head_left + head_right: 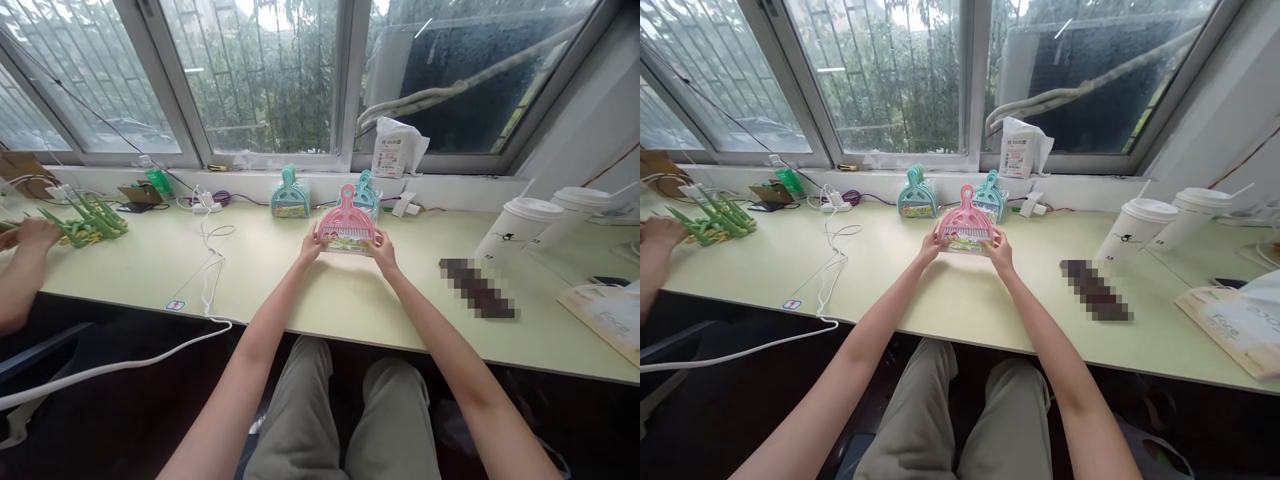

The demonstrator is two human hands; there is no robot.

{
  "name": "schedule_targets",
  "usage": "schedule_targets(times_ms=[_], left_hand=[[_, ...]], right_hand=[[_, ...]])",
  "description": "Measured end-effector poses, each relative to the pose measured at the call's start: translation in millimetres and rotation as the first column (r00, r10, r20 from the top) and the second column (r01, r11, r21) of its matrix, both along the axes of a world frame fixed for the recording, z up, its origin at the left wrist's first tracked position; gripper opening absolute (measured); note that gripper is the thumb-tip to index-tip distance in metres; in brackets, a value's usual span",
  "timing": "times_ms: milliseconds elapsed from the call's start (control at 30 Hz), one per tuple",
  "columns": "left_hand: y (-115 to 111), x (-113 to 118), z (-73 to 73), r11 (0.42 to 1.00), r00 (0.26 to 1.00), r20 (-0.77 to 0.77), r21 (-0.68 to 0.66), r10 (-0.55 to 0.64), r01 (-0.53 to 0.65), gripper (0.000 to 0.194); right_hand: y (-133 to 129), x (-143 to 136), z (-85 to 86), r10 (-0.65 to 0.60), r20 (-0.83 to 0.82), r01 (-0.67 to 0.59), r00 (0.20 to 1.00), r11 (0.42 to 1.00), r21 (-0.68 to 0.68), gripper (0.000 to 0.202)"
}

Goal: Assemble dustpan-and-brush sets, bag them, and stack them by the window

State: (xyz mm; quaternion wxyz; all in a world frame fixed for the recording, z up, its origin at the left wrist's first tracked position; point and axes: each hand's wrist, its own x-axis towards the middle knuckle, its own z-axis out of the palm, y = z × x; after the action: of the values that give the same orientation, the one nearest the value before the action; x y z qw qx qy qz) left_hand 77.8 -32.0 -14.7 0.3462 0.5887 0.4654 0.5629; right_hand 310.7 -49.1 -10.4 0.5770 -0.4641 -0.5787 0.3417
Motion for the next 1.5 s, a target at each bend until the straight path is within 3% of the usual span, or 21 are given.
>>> schedule_targets(times_ms=[67, 133, 267, 467, 600, 800, 933, 1067, 1267, 1500], left_hand=[[7, -17, 0.6, 0.999, 0.998, -0.050, 0.012, 0.032, -0.031, 0.058], [13, -37, 4.2, 0.998, 0.990, -0.129, 0.001, 0.062, -0.063, 0.045], [23, -82, 8.7, 0.980, 0.941, -0.280, 0.001, 0.191, -0.198, 0.045], [46, -140, -6.6, 0.909, 0.815, -0.436, 0.016, 0.382, -0.417, 0.033], [78, -164, -13.6, 0.875, 0.773, -0.463, 0.016, 0.435, -0.483, 0.025], [130, -188, -16.9, 0.847, 0.778, -0.343, 0.131, 0.526, -0.515, 0.019], [153, -198, -18.7, 0.804, 0.773, -0.221, 0.157, 0.595, -0.574, 0.041], [162, -203, -18.4, 0.798, 0.779, -0.174, 0.092, 0.602, -0.596, 0.064], [167, -206, -16.7, 0.795, 0.747, -0.277, 0.153, 0.605, -0.587, 0.042], [170, -202, -18.5, 0.727, 0.659, -0.337, 0.134, 0.673, -0.674, 0.056]], right_hand=[[5, -13, -1.5, 0.033, 0.115, -0.039, 0.993, 0.998, 0.054, 0.068], [14, -31, -4.1, 0.030, 0.174, -0.041, 0.984, 0.998, 0.056, 0.056], [45, -78, -8.1, 0.013, 0.206, -0.024, 0.979, 0.998, 0.054, 0.040], [103, -150, -18.7, -0.052, 0.360, -0.004, 0.931, 0.988, 0.152, 0.019], [139, -181, -24.9, -0.070, 0.394, -0.015, 0.917, 0.978, 0.207, 0.024], [178, -211, -20.8, -0.174, 0.554, 0.037, 0.814, 0.967, 0.251, 0.057], [198, -227, -20.4, -0.215, 0.617, -0.018, 0.757, 0.937, 0.348, 0.077], [212, -234, -24.0, -0.161, 0.604, -0.034, 0.780, 0.954, 0.299, 0.080], [213, -232, -23.6, 0.004, 0.638, -0.161, 0.770, 0.969, 0.189, 0.076], [214, -229, -22.5, 0.043, 0.609, -0.198, 0.792, 0.962, 0.190, 0.075]])
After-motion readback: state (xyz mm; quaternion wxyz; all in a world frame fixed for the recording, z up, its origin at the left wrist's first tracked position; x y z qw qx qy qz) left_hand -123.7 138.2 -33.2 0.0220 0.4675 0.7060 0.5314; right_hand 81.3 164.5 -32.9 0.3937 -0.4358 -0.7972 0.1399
